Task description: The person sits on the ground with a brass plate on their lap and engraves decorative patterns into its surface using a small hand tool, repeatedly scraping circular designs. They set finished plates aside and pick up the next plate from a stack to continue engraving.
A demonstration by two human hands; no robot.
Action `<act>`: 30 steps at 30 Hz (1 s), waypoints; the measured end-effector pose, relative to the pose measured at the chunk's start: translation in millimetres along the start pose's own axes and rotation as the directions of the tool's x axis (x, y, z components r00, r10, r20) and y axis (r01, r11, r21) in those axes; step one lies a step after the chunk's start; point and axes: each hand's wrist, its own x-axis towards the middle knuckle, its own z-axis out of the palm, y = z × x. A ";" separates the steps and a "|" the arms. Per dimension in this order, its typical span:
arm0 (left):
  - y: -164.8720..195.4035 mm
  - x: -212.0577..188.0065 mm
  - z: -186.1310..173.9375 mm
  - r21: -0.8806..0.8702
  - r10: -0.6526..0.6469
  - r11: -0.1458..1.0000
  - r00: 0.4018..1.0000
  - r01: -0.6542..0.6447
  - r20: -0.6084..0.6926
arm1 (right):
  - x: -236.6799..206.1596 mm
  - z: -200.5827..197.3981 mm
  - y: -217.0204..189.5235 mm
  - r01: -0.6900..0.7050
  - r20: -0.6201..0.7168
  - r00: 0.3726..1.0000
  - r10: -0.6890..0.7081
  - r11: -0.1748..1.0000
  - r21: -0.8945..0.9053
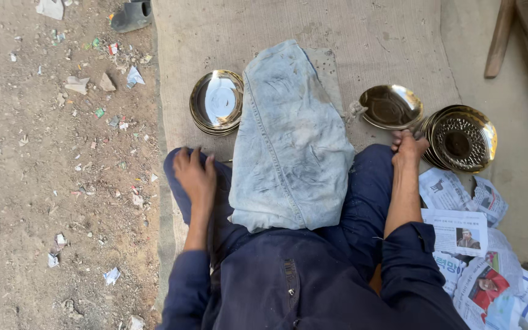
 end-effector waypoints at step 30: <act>118.6 8.4 -42.3 -0.570 -0.242 0.764 0.953 0.302 0.181 | -188.9 -45.6 -26.5 0.318 0.240 0.936 -0.256 0.909 -0.270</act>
